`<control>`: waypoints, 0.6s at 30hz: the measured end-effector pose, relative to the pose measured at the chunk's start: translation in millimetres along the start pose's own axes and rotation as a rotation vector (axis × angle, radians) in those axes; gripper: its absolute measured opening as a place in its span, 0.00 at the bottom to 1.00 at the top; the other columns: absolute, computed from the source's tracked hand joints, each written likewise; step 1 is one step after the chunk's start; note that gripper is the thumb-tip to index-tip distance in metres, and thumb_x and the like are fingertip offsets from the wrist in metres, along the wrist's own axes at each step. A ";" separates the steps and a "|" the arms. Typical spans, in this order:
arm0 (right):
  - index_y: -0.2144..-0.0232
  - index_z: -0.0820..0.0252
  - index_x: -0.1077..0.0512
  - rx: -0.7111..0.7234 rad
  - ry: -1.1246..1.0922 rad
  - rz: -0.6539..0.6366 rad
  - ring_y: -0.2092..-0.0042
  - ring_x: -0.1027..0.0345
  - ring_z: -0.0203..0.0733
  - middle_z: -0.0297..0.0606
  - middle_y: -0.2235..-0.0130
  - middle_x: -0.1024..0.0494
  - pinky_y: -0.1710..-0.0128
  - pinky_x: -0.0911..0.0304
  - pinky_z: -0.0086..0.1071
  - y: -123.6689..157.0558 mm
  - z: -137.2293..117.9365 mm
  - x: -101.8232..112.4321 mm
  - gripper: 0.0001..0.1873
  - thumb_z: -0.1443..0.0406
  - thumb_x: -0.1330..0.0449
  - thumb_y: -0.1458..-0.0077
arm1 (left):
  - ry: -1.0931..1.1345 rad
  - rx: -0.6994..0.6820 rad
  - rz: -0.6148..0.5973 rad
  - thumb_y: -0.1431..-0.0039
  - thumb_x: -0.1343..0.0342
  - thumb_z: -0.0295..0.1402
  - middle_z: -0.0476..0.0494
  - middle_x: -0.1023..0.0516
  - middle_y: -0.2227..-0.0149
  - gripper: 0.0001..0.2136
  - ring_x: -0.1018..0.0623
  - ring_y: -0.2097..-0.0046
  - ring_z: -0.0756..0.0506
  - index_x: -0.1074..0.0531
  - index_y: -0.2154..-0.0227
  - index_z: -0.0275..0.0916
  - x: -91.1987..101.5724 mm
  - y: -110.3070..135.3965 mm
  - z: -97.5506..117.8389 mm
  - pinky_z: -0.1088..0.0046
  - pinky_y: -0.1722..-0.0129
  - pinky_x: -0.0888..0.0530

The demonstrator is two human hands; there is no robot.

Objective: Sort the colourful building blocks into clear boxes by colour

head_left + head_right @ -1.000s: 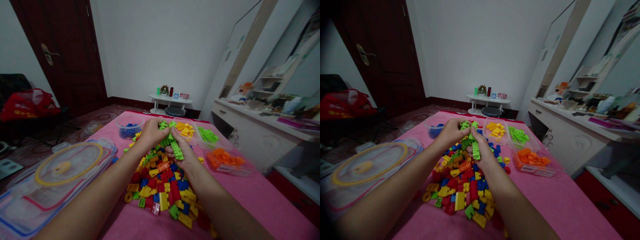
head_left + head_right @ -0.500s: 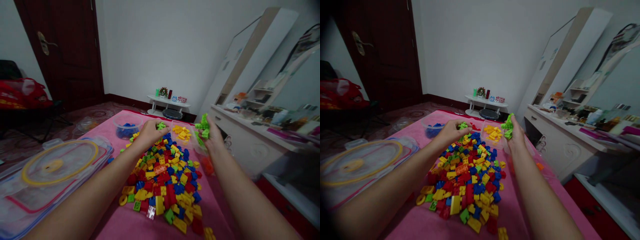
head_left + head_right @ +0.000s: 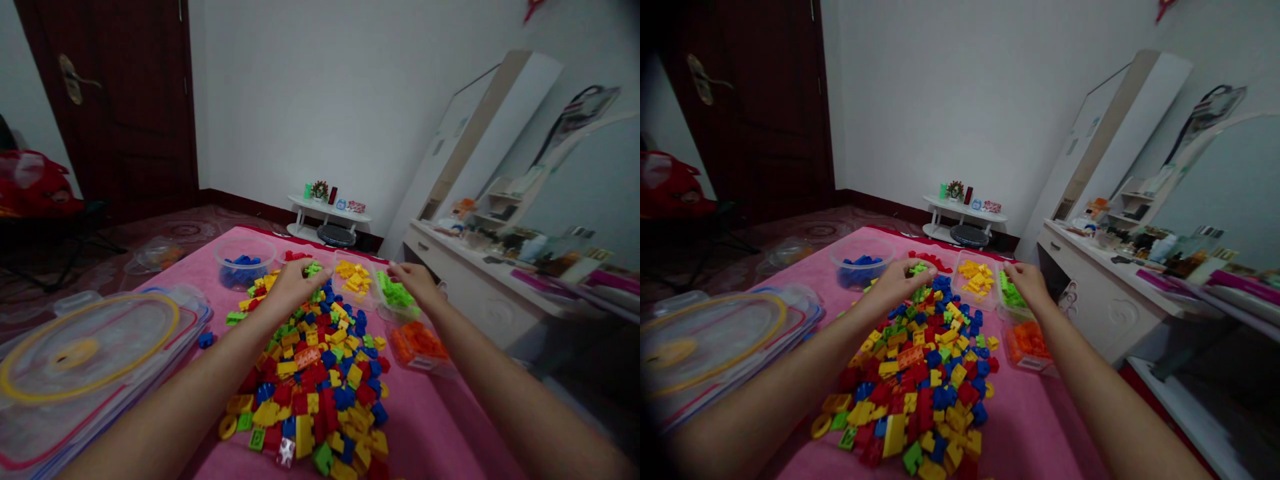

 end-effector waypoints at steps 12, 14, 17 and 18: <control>0.61 0.59 0.35 -0.052 -0.626 -0.390 0.77 0.32 0.33 0.31 0.72 0.28 0.81 0.41 0.24 131.5 -85.4 -118.9 0.14 0.63 0.42 0.52 | 0.136 0.015 -0.067 0.47 0.47 0.43 0.43 0.23 0.60 0.15 0.26 0.57 0.44 0.23 0.65 0.37 -46.4 20.1 -0.4 0.69 0.54 0.31; 0.63 0.60 0.35 -0.087 -0.587 -0.395 0.79 0.32 0.34 0.30 0.75 0.28 0.82 0.42 0.25 123.4 -74.5 -116.4 0.14 0.62 0.41 0.54 | 0.104 -0.035 -0.124 0.45 0.50 0.43 0.44 0.23 0.61 0.15 0.26 0.57 0.45 0.23 0.67 0.38 -54.4 21.8 2.9 0.70 0.53 0.31; 0.70 0.61 0.33 -0.065 -0.478 -0.342 0.80 0.33 0.34 0.29 0.79 0.29 0.82 0.42 0.25 97.5 -56.9 -96.6 0.12 0.60 0.39 0.56 | 0.081 -0.062 -0.150 0.44 0.51 0.42 0.44 0.23 0.59 0.15 0.27 0.55 0.45 0.23 0.65 0.39 -52.3 17.8 2.3 0.70 0.52 0.32; 0.73 0.61 0.33 -0.061 -0.439 -0.291 0.80 0.33 0.35 0.30 0.80 0.29 0.82 0.41 0.26 85.6 -48.3 -85.0 0.12 0.59 0.38 0.57 | 0.085 -0.044 -0.122 0.45 0.50 0.42 0.43 0.24 0.56 0.15 0.27 0.54 0.45 0.24 0.62 0.39 -45.8 14.6 0.0 0.70 0.52 0.32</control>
Point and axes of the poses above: each hand's wrist, its own y-axis away from the middle knuckle, its own x-axis out of the back of the hand, z = x × y, the point moved 9 cm from there along -y, towards the middle knuckle
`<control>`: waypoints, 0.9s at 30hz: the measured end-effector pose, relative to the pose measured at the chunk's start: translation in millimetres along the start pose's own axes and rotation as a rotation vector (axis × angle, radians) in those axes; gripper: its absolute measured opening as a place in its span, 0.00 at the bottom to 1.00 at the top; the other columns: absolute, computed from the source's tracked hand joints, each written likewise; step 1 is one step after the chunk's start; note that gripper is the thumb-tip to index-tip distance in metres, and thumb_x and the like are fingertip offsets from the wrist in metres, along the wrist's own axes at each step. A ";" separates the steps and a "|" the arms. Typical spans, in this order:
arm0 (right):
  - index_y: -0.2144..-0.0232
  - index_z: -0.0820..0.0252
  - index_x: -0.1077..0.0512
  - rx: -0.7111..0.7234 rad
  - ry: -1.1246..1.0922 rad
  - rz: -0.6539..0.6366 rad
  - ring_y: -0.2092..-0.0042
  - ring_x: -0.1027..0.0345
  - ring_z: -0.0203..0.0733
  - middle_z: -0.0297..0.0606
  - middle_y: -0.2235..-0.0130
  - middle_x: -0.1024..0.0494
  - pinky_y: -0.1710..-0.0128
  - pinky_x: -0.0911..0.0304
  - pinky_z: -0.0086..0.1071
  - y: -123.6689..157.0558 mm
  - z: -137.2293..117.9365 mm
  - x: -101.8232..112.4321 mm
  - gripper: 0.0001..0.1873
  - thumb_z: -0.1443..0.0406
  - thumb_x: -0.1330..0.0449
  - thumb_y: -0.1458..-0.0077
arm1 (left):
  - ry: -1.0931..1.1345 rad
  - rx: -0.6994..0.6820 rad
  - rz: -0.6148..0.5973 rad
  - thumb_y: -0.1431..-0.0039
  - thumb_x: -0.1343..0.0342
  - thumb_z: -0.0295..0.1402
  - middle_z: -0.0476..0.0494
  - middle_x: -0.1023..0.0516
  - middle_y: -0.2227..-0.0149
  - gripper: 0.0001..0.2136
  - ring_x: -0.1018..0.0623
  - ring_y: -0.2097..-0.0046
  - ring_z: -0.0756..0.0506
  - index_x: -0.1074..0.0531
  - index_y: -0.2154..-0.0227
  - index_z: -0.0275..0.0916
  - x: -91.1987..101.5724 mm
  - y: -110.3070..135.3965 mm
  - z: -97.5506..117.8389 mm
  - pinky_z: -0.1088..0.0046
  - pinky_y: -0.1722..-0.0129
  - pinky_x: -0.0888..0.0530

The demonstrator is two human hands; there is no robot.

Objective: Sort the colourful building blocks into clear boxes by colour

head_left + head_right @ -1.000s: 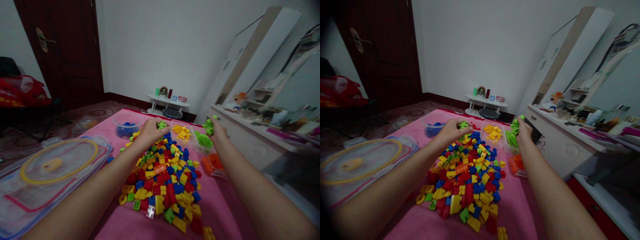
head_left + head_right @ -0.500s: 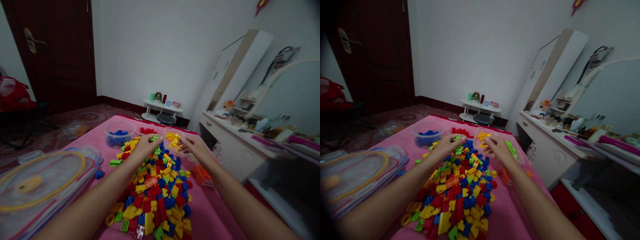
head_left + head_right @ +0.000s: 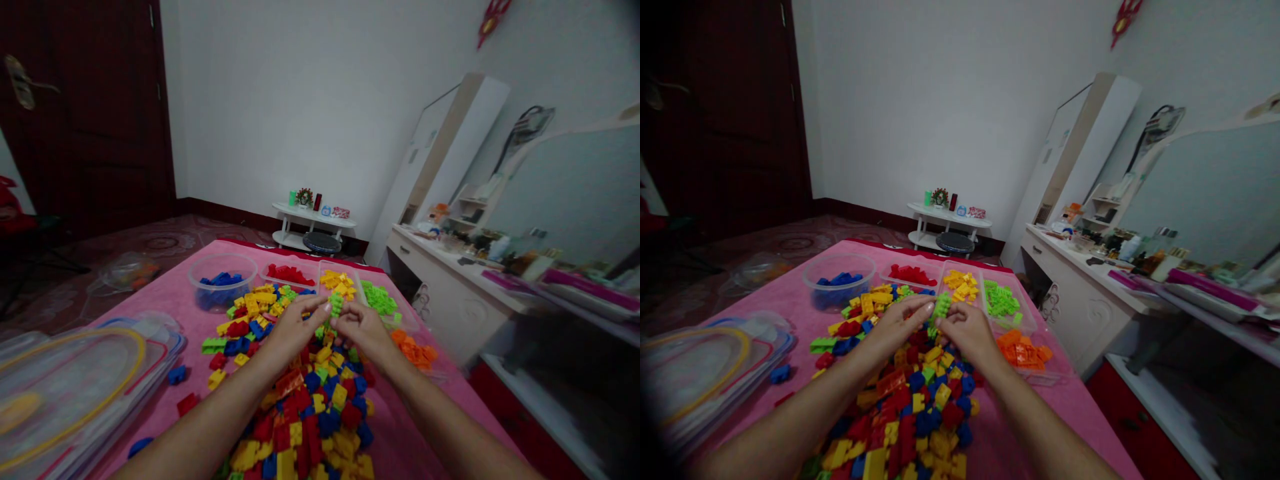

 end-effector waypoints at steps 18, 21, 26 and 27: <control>0.74 0.58 0.23 0.195 0.501 0.198 0.71 0.32 0.43 0.39 0.71 0.22 0.70 0.41 0.36 -29.6 0.1 51.6 0.08 0.60 0.39 0.56 | -0.151 0.068 0.348 0.50 0.48 0.36 0.41 0.22 0.66 0.14 0.24 0.65 0.47 0.25 0.65 0.33 117.5 -21.0 -34.1 0.74 0.65 0.29; 0.71 0.59 0.24 0.206 0.420 0.078 0.68 0.30 0.43 0.39 0.69 0.22 0.67 0.39 0.34 -11.7 -2.8 3.4 0.10 0.60 0.42 0.52 | -0.239 0.065 0.337 0.49 0.49 0.35 0.41 0.22 0.66 0.13 0.24 0.64 0.47 0.25 0.64 0.33 125.3 -22.6 -42.2 0.73 0.64 0.29; 0.71 0.60 0.24 0.224 0.317 0.022 0.65 0.30 0.43 0.39 0.67 0.22 0.65 0.37 0.33 0.7 -7.5 -22.2 0.10 0.61 0.43 0.51 | -0.572 0.097 0.213 0.47 0.50 0.31 0.40 0.23 0.60 0.14 0.24 0.59 0.45 0.26 0.59 0.35 121.0 -21.3 -50.7 0.69 0.56 0.31; 0.71 0.59 0.24 0.224 0.309 0.032 0.65 0.30 0.43 0.39 0.67 0.22 0.65 0.37 0.34 0.9 -8.1 -21.2 0.10 0.61 0.43 0.51 | -0.661 0.086 0.182 0.48 0.50 0.29 0.40 0.24 0.57 0.16 0.25 0.56 0.44 0.27 0.56 0.36 116.2 -20.2 -51.8 0.68 0.53 0.32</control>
Point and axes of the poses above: each hand's wrist, its own y-axis away from the middle knuckle, its own x-axis out of the back of the hand, z = x × y, the point moved 9 cm from there along -y, towards the middle knuckle
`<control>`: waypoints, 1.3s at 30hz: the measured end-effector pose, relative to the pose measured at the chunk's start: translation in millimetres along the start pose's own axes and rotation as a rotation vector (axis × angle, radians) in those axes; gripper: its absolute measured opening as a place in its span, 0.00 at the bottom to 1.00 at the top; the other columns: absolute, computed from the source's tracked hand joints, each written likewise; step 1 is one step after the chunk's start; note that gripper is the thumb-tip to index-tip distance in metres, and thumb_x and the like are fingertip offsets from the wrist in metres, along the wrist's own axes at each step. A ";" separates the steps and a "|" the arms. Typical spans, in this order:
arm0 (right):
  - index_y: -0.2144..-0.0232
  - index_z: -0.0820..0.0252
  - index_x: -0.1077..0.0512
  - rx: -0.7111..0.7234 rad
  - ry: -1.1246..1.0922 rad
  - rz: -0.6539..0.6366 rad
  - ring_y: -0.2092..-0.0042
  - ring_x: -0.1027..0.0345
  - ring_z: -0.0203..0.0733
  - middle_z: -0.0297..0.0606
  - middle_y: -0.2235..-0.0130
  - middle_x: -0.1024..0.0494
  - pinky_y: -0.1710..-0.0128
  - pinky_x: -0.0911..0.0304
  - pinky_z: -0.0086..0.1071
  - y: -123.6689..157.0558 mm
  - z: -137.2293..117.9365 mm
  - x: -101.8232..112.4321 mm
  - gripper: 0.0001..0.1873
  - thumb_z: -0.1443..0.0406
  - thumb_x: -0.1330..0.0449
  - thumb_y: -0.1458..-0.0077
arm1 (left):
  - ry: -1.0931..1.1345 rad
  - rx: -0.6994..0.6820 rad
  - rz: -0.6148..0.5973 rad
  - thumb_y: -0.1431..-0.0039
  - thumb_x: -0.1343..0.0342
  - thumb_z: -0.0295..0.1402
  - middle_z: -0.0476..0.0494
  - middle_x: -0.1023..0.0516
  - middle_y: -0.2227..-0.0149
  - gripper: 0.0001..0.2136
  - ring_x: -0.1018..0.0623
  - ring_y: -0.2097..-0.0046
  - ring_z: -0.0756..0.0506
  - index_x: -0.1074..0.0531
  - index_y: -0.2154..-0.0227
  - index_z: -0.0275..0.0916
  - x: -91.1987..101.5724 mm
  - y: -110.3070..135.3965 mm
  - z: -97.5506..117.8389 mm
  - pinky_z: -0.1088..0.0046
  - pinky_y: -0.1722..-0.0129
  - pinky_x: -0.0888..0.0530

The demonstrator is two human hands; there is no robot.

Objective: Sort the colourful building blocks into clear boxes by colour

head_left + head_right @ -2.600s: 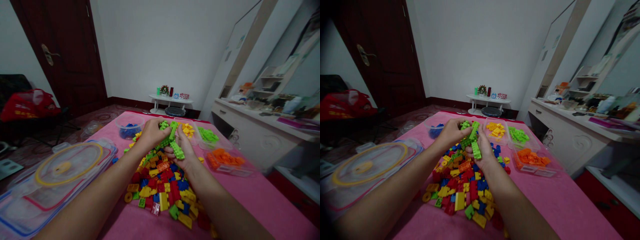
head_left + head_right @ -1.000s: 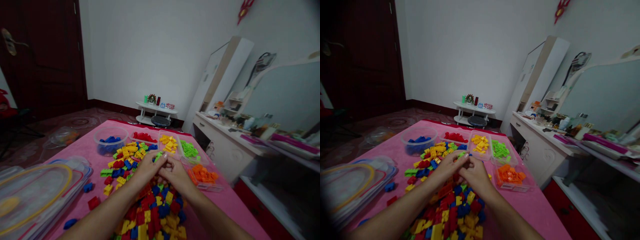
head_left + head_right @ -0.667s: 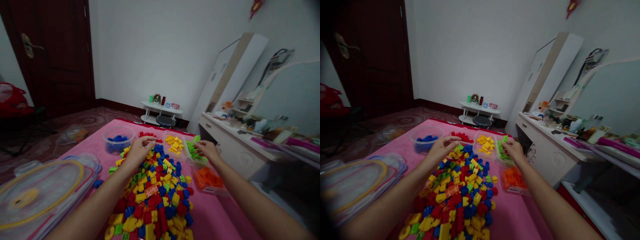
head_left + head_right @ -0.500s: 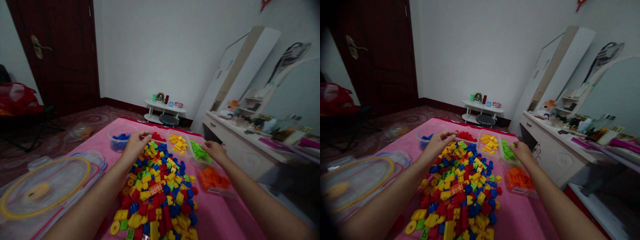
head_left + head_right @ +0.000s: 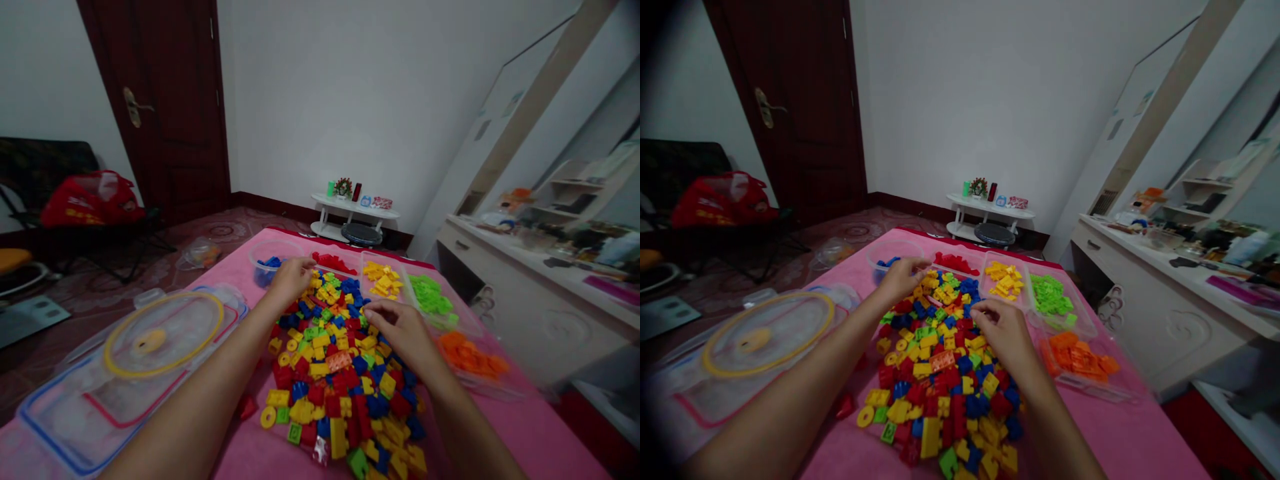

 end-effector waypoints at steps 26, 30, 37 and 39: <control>0.72 0.60 0.24 0.044 0.087 0.076 0.68 0.31 0.42 0.38 0.70 0.23 0.68 0.39 0.32 9.0 -0.6 16.2 0.11 0.62 0.45 0.50 | -0.250 -0.028 -0.232 0.57 0.43 0.28 0.45 0.24 0.69 0.07 0.26 0.63 0.44 0.24 0.73 0.41 -26.4 11.8 4.6 0.71 0.62 0.32; 0.69 0.60 0.25 0.038 0.004 0.075 0.66 0.30 0.41 0.39 0.67 0.23 0.66 0.36 0.33 8.2 2.2 8.8 0.11 0.62 0.44 0.50 | 0.243 0.017 -0.246 0.59 0.41 0.30 0.47 0.25 0.73 0.09 0.27 0.70 0.48 0.25 0.71 0.36 -20.2 8.8 21.6 0.73 0.68 0.32; 0.49 0.55 0.37 0.064 -0.141 0.127 0.70 0.31 0.34 0.42 0.50 0.31 0.68 0.33 0.32 15.7 -22.0 -4.5 0.30 0.60 0.38 0.55 | 1.166 0.291 -0.459 0.61 0.36 0.34 0.45 0.26 0.74 0.14 0.27 0.73 0.50 0.27 0.69 0.33 -63.0 35.0 68.8 0.76 0.71 0.32; 0.47 0.52 0.38 0.142 -0.008 0.140 0.67 0.31 0.36 0.41 0.47 0.34 0.66 0.32 0.34 19.9 -34.2 -7.0 0.31 0.61 0.37 0.56 | 1.279 0.376 -0.414 0.61 0.37 0.32 0.46 0.27 0.76 0.12 0.28 0.75 0.50 0.28 0.71 0.33 -73.2 40.7 73.6 0.76 0.73 0.33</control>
Point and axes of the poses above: each hand's wrist, its own y-axis away from the middle knuckle, its own x-axis out of the back of the hand, z = x × y, the point moved 9 cm from there along -y, towards the middle knuckle
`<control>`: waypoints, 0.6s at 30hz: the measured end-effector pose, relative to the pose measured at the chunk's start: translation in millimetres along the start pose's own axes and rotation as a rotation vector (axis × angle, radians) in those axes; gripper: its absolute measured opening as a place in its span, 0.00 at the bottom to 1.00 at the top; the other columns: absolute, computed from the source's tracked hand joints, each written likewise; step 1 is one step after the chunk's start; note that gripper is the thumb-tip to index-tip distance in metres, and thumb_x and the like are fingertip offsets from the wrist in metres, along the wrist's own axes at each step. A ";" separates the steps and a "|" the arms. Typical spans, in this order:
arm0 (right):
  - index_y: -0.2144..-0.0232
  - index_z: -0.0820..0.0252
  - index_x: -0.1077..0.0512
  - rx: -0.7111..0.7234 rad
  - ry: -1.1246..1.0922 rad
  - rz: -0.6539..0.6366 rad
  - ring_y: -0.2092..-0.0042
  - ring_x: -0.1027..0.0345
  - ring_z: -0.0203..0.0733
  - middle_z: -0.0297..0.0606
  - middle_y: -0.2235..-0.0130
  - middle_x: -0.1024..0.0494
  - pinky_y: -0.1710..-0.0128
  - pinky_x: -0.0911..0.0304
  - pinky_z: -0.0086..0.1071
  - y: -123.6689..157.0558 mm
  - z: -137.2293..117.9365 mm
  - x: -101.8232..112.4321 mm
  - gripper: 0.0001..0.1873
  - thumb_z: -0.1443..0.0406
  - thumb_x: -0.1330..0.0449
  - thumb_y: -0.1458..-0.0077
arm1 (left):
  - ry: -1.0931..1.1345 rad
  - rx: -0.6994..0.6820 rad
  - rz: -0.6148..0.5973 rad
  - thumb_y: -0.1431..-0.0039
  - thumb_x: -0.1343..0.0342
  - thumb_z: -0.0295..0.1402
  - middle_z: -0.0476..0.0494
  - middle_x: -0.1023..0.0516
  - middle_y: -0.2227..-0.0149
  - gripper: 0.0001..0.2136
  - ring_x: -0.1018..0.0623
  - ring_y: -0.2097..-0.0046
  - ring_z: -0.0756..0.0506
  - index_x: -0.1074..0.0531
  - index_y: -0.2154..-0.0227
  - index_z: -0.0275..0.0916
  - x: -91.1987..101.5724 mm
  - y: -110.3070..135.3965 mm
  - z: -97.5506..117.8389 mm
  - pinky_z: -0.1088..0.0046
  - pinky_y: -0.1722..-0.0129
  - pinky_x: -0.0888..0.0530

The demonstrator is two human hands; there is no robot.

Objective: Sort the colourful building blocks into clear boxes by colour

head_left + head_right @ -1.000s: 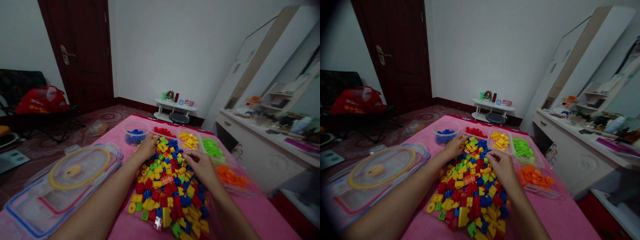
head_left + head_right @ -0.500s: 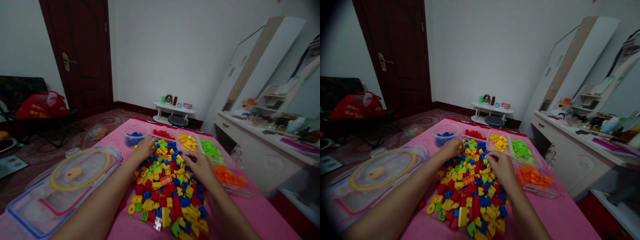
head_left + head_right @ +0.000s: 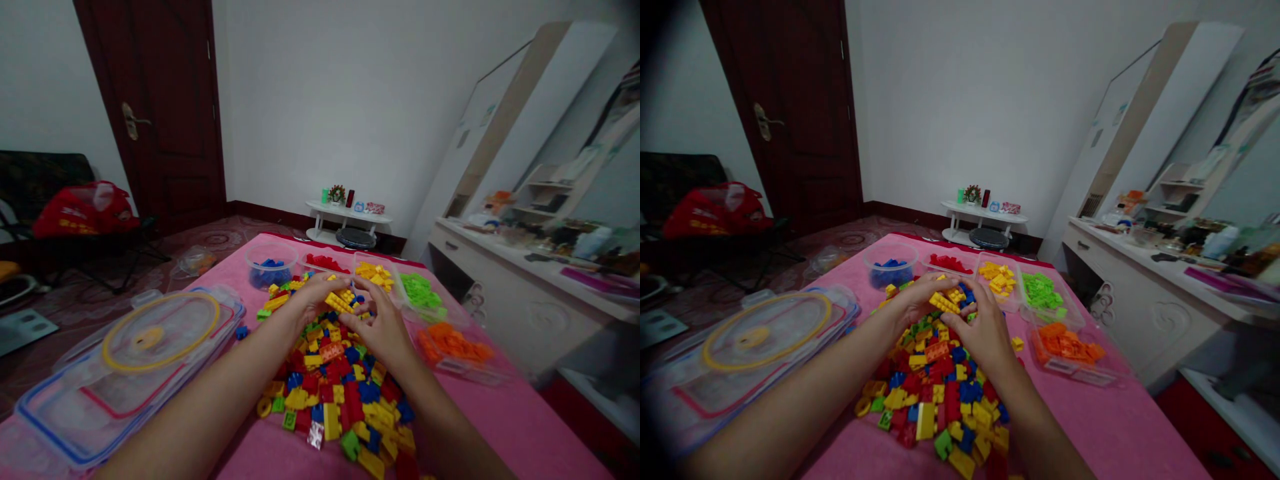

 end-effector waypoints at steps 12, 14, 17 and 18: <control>0.55 0.61 0.31 -0.009 0.222 0.054 0.55 0.31 0.46 0.42 0.56 0.25 0.54 0.37 0.39 -3.0 19.3 12.8 0.19 0.63 0.45 0.50 | -0.071 0.143 0.076 0.51 0.46 0.48 0.41 0.26 0.63 0.19 0.28 0.70 0.50 0.28 0.67 0.35 -5.1 4.3 -27.7 0.79 0.75 0.33; 0.60 0.63 0.30 -0.153 0.159 0.055 0.67 0.29 0.44 0.41 0.67 0.23 0.66 0.33 0.36 -14.9 45.3 22.4 0.17 0.60 0.44 0.51 | -0.143 0.054 0.168 0.51 0.44 0.43 0.40 0.26 0.59 0.16 0.27 0.67 0.49 0.27 0.65 0.35 9.5 4.0 -6.1 0.80 0.75 0.32; 0.64 0.64 0.32 -0.349 0.055 0.072 0.77 0.32 0.41 0.36 0.77 0.27 0.78 0.35 0.33 -42.8 89.2 37.5 0.16 0.58 0.43 0.53 | -0.089 -0.114 0.298 0.50 0.43 0.32 0.40 0.25 0.60 0.11 0.26 0.68 0.51 0.27 0.63 0.36 34.5 5.0 30.5 0.82 0.76 0.33; 0.65 0.63 0.32 -0.379 0.033 0.095 0.77 0.32 0.40 0.36 0.77 0.27 0.78 0.35 0.32 -54.7 101.0 43.5 0.15 0.59 0.42 0.53 | -0.022 -0.152 0.329 0.51 0.44 0.30 0.41 0.25 0.61 0.10 0.26 0.70 0.52 0.27 0.63 0.36 43.6 5.5 39.7 0.82 0.77 0.33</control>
Point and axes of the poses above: each hand's wrist, its own y-axis away from the middle knuckle, its own x-axis out of the back of the hand, z = x × y, the point moved 9 cm from there along -y, towards the middle knuckle
